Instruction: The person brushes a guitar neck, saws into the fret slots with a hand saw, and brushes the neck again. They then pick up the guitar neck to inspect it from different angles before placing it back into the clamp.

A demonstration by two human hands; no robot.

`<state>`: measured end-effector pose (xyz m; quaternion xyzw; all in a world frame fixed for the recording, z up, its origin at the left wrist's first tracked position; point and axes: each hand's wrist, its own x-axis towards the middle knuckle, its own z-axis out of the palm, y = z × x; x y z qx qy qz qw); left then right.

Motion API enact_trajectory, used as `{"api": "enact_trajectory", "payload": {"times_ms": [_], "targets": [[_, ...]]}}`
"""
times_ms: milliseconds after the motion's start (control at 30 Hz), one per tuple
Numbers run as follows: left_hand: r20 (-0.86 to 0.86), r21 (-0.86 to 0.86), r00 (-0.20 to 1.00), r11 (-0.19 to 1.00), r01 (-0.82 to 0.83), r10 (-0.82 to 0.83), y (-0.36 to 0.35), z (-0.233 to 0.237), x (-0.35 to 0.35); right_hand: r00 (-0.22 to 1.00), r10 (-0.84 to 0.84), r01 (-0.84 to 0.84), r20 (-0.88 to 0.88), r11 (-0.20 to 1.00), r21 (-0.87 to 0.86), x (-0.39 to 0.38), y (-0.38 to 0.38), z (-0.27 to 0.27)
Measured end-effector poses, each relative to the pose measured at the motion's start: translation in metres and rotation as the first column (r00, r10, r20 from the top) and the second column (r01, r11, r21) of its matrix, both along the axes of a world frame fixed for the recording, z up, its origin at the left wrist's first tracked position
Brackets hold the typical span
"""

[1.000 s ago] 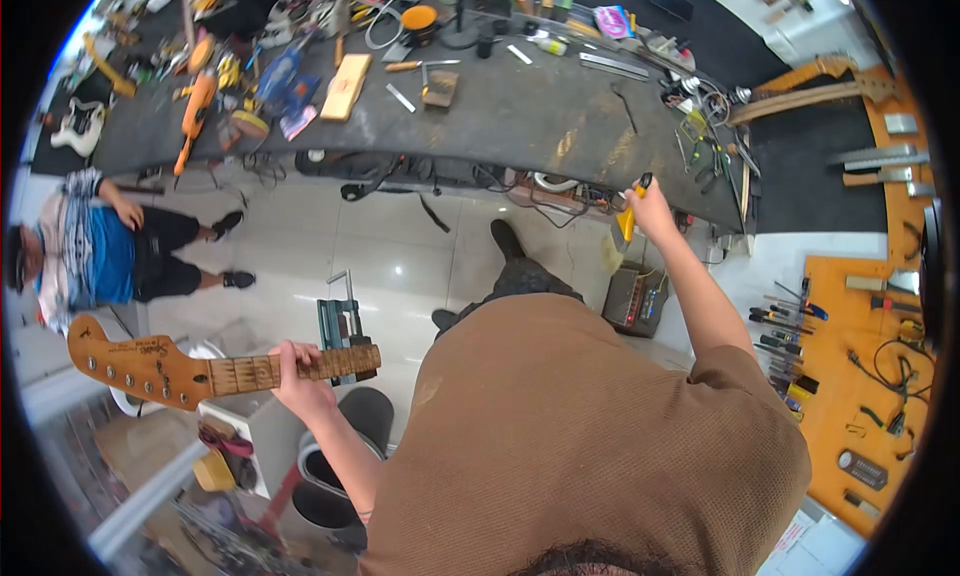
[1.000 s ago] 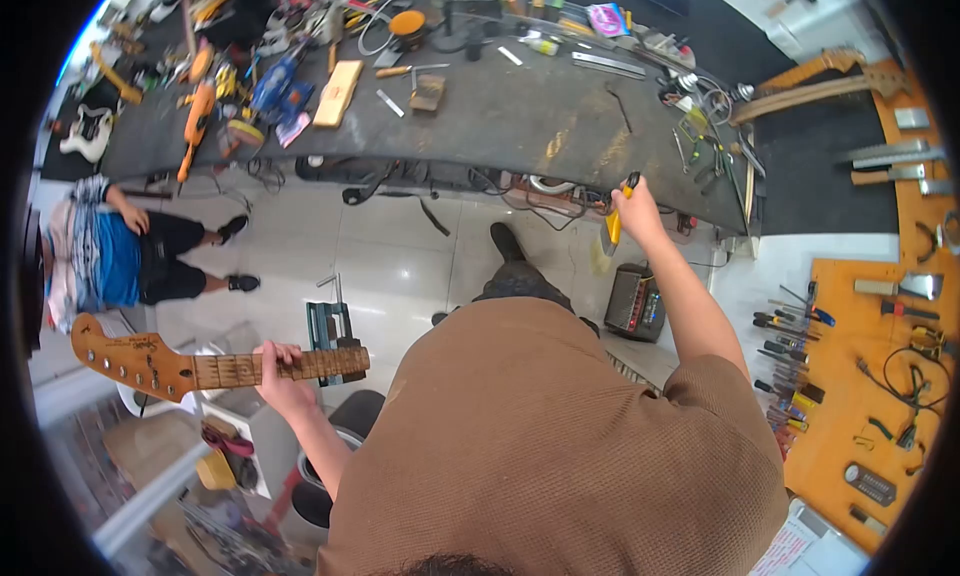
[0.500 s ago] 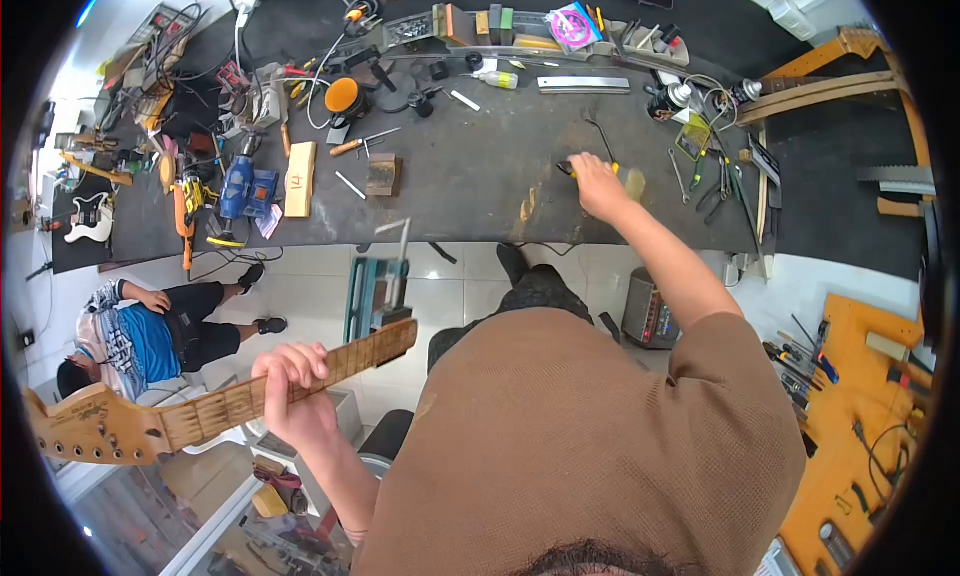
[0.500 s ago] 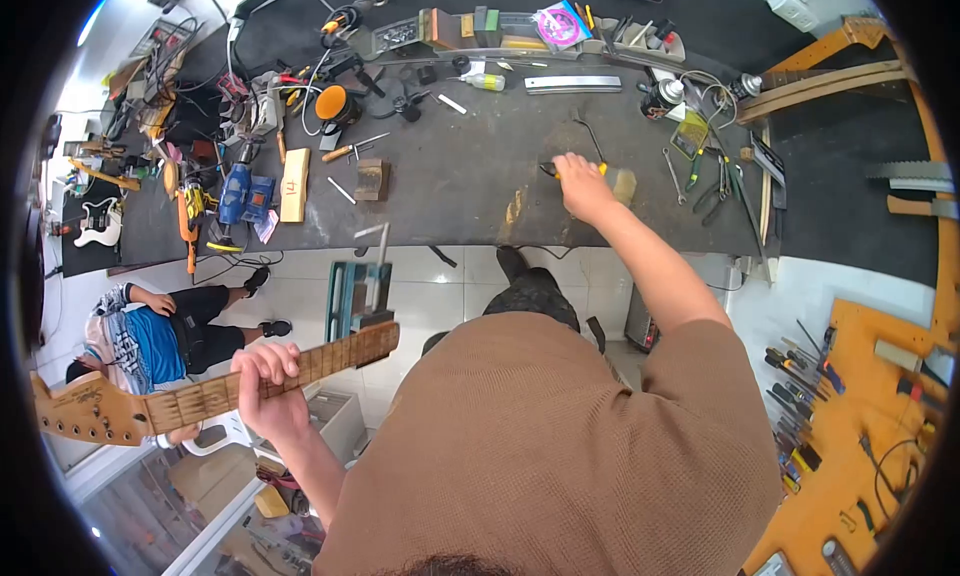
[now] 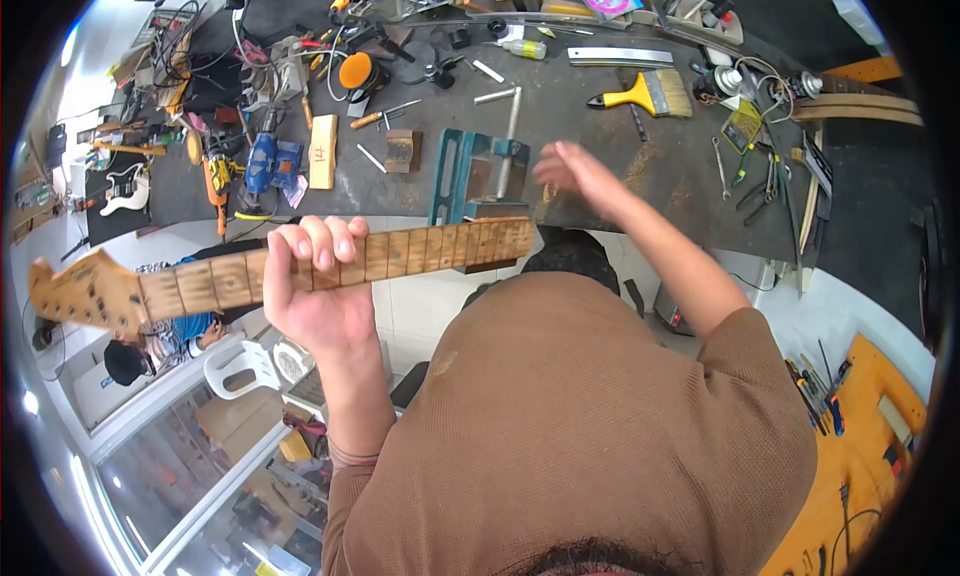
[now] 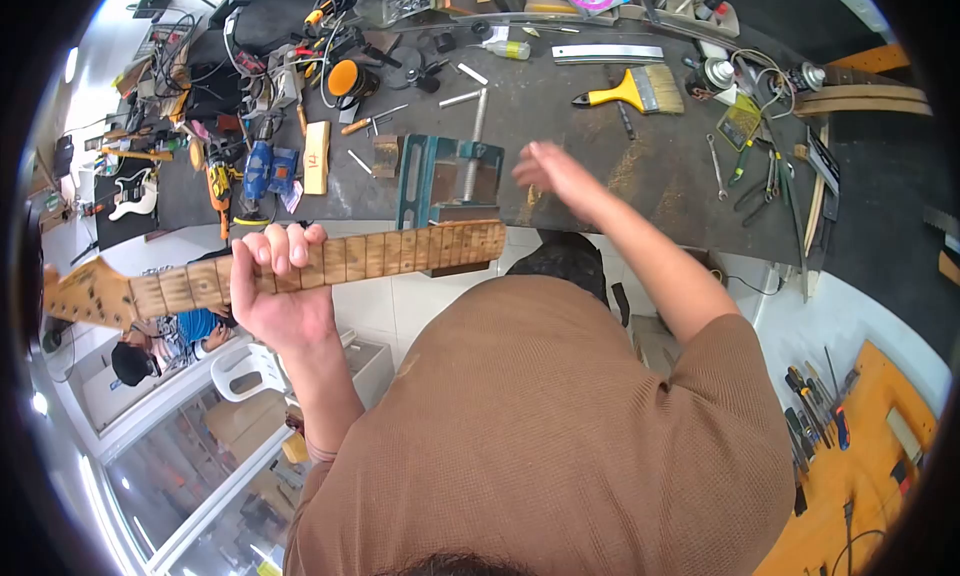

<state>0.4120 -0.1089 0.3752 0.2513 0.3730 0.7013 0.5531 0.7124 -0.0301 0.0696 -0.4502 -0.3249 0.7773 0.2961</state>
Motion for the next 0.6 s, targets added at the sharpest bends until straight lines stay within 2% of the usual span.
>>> {"api": "enact_trajectory", "payload": {"times_ms": [33, 67, 100, 133, 167, 200, 267, 300, 333, 367, 433, 467, 500, 600], "targets": [[-0.010, -0.003, 1.000, 1.000, -0.009, 0.009, 0.003, -0.004, -0.003, 0.981, 0.071, -0.101, -0.178, 0.982, -0.162, -0.009, -0.015, 0.006], [0.070, -0.034, 0.996, 0.998, -0.055, 0.057, 0.006, -0.008, -0.008, 0.907, 0.072, -0.179, -0.416, 0.957, -0.226, -0.018, -0.024, 0.019], [0.146, -0.065, 0.984, 0.993, -0.097, 0.106, 0.007, -0.013, -0.012, 0.776, 0.045, -0.269, -0.629, 0.926, -0.266, -0.024, -0.030, 0.028], [0.192, -0.082, 0.972, 0.989, -0.123, 0.137, 0.008, -0.020, -0.020, 0.769, 0.048, -0.278, -0.637, 0.923, -0.266, -0.028, -0.036, 0.026], [0.220, -0.099, 0.959, 0.982, -0.159, 0.177, 0.008, -0.029, -0.029, 0.852, -0.018, -0.153, -0.523, 0.947, -0.282, -0.032, -0.042, 0.023], [0.261, -0.096, 0.955, 0.988, -0.118, 0.139, 0.006, -0.042, -0.045, 0.914, -0.092, -0.024, -0.396, 0.960, -0.279, -0.036, -0.046, 0.021], [0.304, -0.090, 0.947, 0.993, -0.081, 0.104, 0.001, -0.066, -0.070, 0.930, -0.098, 0.020, -0.353, 0.976, -0.218, -0.033, -0.044, 0.040], [0.241, -0.146, 0.961, 0.984, -0.102, 0.135, -0.003, -0.076, -0.079, 0.946, -0.113, 0.067, -0.304, 0.985, -0.158, -0.031, -0.044, 0.055], [0.177, -0.198, 0.971, 0.972, -0.126, 0.162, -0.006, -0.083, -0.083, 0.956, -0.132, 0.089, -0.262, 0.981, -0.170, -0.028, -0.042, 0.067], [0.182, -0.198, 0.969, 0.972, -0.127, 0.164, -0.009, -0.090, -0.085, 0.958, -0.129, 0.087, -0.257, 0.982, -0.169, -0.026, -0.041, 0.074], [0.081, -0.325, 0.988, 0.941, -0.096, 0.129, -0.014, -0.103, -0.085, 0.952, -0.227, 0.205, -0.206, 0.971, -0.122, -0.022, -0.038, 0.079], [0.147, -0.303, 0.989, 0.953, 0.013, 0.033, -0.020, -0.114, -0.091, 0.948, -0.234, 0.224, -0.216, 0.972, -0.070, -0.017, -0.037, 0.066], [0.153, -0.301, 0.988, 0.953, 0.018, 0.030, -0.021, -0.118, -0.094, 0.949, -0.236, 0.227, -0.211, 0.972, -0.068, -0.013, -0.036, 0.067], [0.063, -0.331, 0.963, 0.905, 0.267, -0.261, -0.027, -0.125, -0.103, 0.936, -0.333, 0.343, -0.110, 0.935, 0.087, -0.011, -0.037, 0.085]]}}
